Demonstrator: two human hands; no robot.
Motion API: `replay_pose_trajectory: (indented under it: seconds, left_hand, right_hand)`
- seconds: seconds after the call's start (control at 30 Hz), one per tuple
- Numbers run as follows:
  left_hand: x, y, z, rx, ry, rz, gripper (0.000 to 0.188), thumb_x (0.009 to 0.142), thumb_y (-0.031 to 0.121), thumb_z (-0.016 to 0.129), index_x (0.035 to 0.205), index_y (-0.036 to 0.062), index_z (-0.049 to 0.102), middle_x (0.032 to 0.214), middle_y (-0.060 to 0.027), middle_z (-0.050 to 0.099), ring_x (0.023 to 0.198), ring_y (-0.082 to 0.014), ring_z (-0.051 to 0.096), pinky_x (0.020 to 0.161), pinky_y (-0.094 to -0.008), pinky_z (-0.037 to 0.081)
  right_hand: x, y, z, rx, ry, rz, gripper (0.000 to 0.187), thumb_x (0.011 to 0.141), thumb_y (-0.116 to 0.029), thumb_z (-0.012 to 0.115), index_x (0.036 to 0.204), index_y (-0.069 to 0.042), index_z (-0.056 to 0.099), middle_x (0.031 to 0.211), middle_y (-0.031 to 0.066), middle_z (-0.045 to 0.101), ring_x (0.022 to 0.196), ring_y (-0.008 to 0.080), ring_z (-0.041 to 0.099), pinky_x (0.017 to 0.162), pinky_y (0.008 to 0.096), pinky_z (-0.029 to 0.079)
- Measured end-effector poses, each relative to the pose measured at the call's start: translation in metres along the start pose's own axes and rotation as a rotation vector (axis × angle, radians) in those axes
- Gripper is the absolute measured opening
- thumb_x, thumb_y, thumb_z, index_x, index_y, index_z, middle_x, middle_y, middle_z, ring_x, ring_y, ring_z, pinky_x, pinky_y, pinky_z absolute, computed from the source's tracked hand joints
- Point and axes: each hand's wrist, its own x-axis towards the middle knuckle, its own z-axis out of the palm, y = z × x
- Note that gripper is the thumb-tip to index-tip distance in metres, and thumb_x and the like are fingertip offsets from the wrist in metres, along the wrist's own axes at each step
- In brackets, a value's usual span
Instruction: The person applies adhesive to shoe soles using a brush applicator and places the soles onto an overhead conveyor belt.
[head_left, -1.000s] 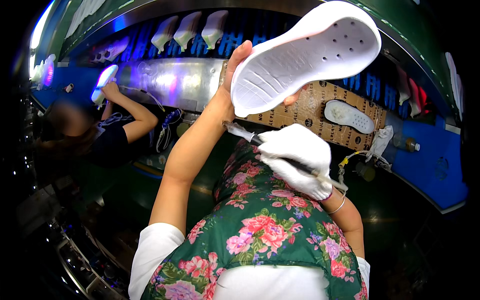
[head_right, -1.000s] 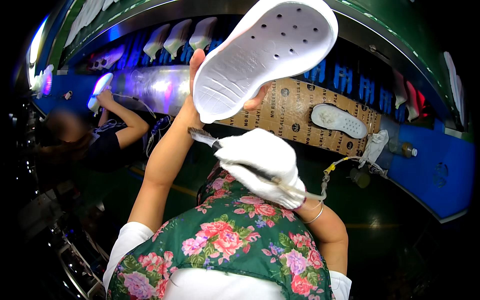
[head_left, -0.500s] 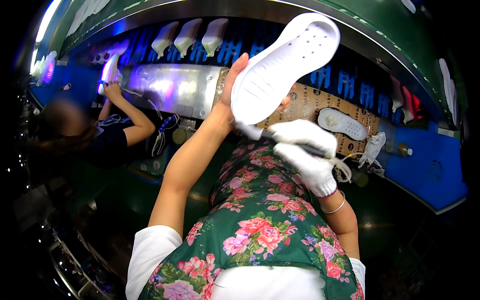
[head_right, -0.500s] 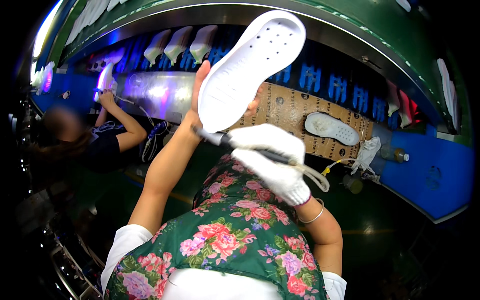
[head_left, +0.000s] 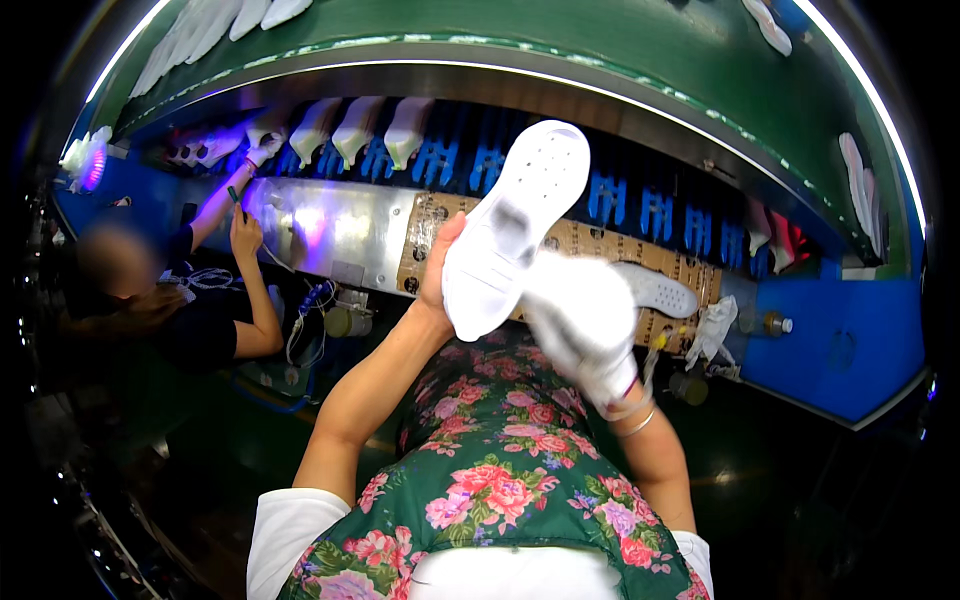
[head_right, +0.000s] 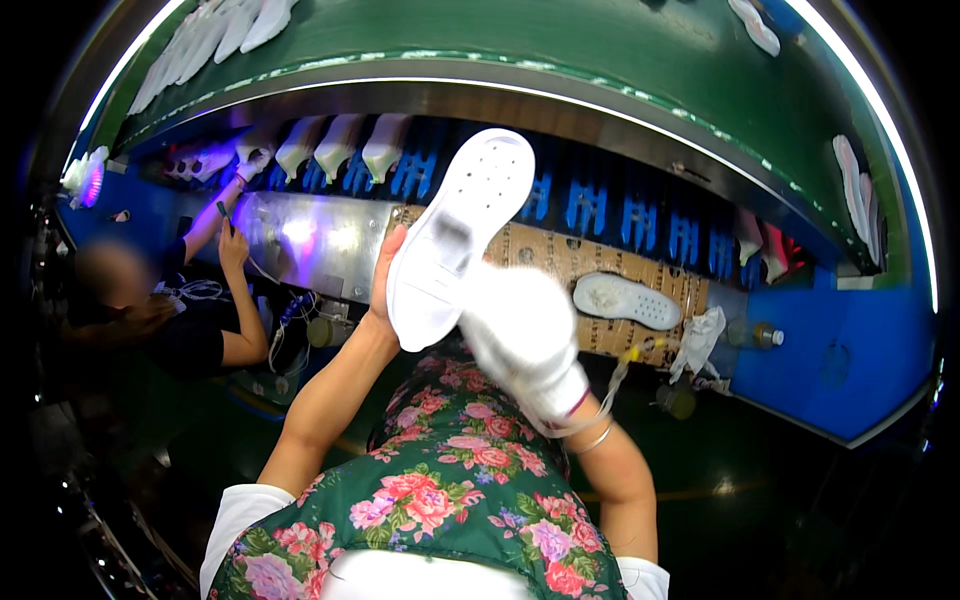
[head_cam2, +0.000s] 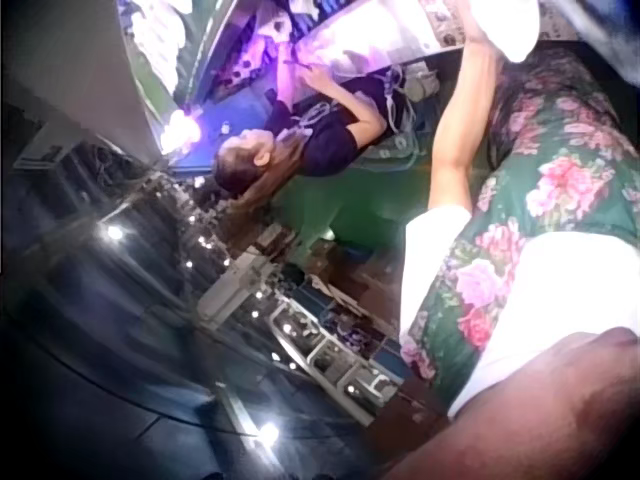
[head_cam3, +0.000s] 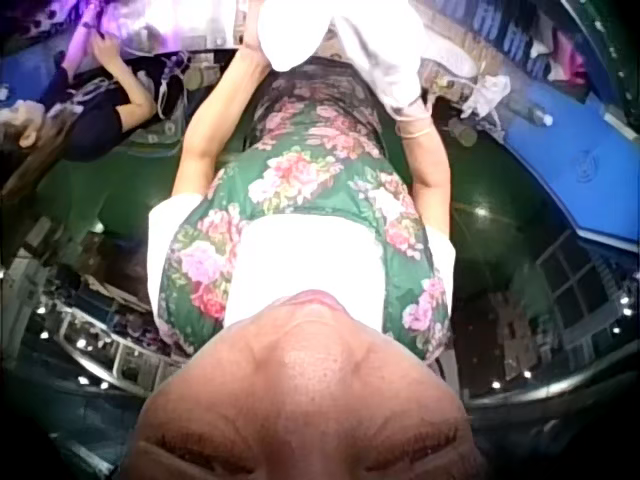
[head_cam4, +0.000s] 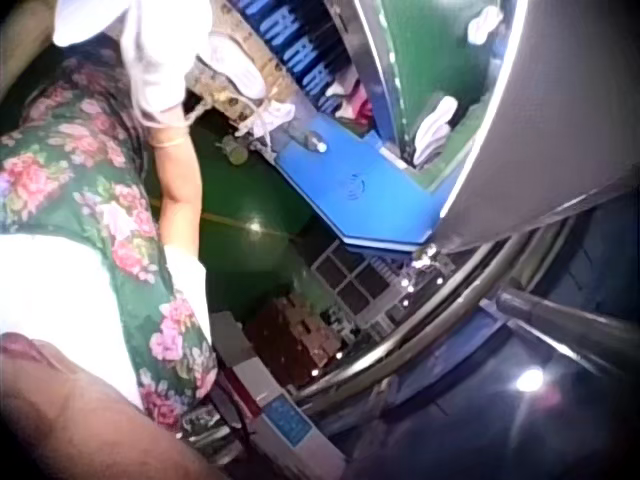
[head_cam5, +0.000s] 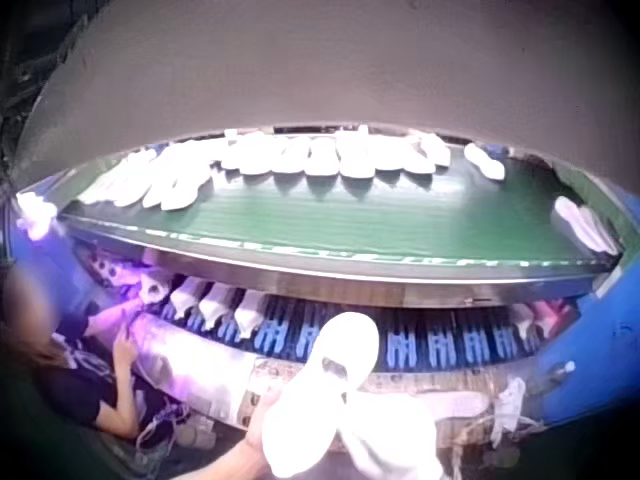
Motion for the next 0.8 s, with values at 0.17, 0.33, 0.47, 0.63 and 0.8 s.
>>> replay_pose_trajectory:
  seconds: [0.17,0.33,0.47,0.63,0.8]
  left_hand:
    - [0.000,0.018,-0.017,0.213,-0.345,-0.004,0.095,0.087,0.071,0.051,0.150,0.0026,0.035,0.122,-0.0286,0.056,0.097,-0.0358,0.062,0.083,-0.0479,0.054]
    - [-0.005,0.033,-0.014,0.456,-0.283,0.111,0.102,0.079,0.074,0.056,0.147,0.0010,0.038,0.122,-0.0294,0.056,0.099,-0.0373,0.063,0.080,-0.0452,0.057]
    - [-0.009,0.040,-0.013,0.459,-0.330,0.152,0.105,0.078,0.076,0.056,0.148,0.0001,0.038,0.124,-0.0291,0.055,0.102,-0.0366,0.063,0.081,-0.0446,0.056]
    - [-0.014,0.048,-0.012,0.504,-0.314,0.208,0.110,0.076,0.079,0.056,0.148,-0.0006,0.036,0.126,-0.0278,0.055,0.103,-0.0357,0.063,0.080,-0.0436,0.055]
    - [-0.025,0.055,-0.005,0.399,-0.362,0.196,0.115,0.077,0.088,0.049,0.150,0.0002,0.034,0.127,-0.0274,0.055,0.106,-0.0358,0.062,0.085,-0.0455,0.056]
  right_hand:
    - [-0.001,-0.018,-0.011,0.645,-0.088,0.270,0.025,0.076,-0.001,0.079,0.101,-0.005,0.075,0.098,0.0118,0.075,0.084,0.0252,0.071,0.076,0.0348,0.056]
    - [-0.004,-0.026,-0.003,0.736,-0.205,0.230,0.022,0.076,-0.004,0.081,0.097,-0.006,0.075,0.098,0.0105,0.075,0.085,0.0241,0.072,0.077,0.0342,0.056]
    - [-0.016,-0.019,-0.008,1.186,-0.219,0.513,0.017,0.078,-0.002,0.079,0.094,0.002,0.076,0.101,0.0166,0.075,0.091,0.0244,0.072,0.083,0.0350,0.057]
    - [-0.031,-0.001,-0.015,1.333,-0.026,0.947,0.020,0.077,0.001,0.075,0.096,0.006,0.073,0.103,0.0201,0.073,0.088,0.0246,0.070,0.079,0.0338,0.056]
    - [-0.059,0.009,0.004,1.495,0.252,1.054,0.021,0.080,0.005,0.068,0.101,0.005,0.070,0.107,0.0214,0.071,0.092,0.0264,0.069,0.079,0.0340,0.056]
